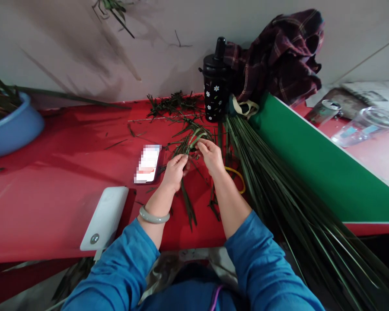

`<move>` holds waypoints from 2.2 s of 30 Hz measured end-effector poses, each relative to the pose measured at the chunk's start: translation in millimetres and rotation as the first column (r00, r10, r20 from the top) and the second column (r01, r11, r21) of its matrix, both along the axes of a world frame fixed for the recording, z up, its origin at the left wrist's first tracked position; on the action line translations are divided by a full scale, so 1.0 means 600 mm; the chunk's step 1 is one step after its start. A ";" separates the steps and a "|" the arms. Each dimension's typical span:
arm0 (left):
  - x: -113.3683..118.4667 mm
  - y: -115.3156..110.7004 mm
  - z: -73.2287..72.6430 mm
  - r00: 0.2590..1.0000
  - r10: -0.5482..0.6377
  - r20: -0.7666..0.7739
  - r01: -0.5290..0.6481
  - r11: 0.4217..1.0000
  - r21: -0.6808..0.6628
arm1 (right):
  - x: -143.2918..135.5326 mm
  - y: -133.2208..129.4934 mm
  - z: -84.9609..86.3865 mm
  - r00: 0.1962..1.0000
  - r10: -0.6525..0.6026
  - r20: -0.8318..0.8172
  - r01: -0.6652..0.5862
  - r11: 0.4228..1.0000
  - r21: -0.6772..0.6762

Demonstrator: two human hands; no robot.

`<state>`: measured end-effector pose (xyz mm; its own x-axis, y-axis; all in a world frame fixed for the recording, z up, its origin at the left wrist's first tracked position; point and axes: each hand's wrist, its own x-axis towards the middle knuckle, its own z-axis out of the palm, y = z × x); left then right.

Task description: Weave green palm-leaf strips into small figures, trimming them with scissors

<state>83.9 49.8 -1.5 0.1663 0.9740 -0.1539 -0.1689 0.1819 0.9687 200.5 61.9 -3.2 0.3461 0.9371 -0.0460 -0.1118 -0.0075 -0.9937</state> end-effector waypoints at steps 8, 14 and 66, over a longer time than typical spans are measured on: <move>-0.017 0.022 -0.006 0.994 0.106 -0.031 -0.106 0.994 0.011 | -0.011 -0.016 -0.006 0.400 0.353 0.846 -0.135 0.935 -0.327; -0.017 0.021 -0.006 0.994 0.101 -0.047 -0.101 0.995 0.008 | -0.013 -0.009 -0.010 0.364 0.250 0.897 -0.066 0.968 -0.243; -0.027 0.021 0.009 0.991 0.136 -0.009 -0.134 0.987 0.088 | 0.000 -0.027 0.043 -0.010 0.626 0.780 -0.125 0.773 -0.622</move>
<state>67.5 62.6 4.2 0.0306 0.9971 -0.0694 -0.1716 0.0736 0.9824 200.5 45.6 22.6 -0.0747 0.9457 -0.3163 0.9879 0.0269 -0.1528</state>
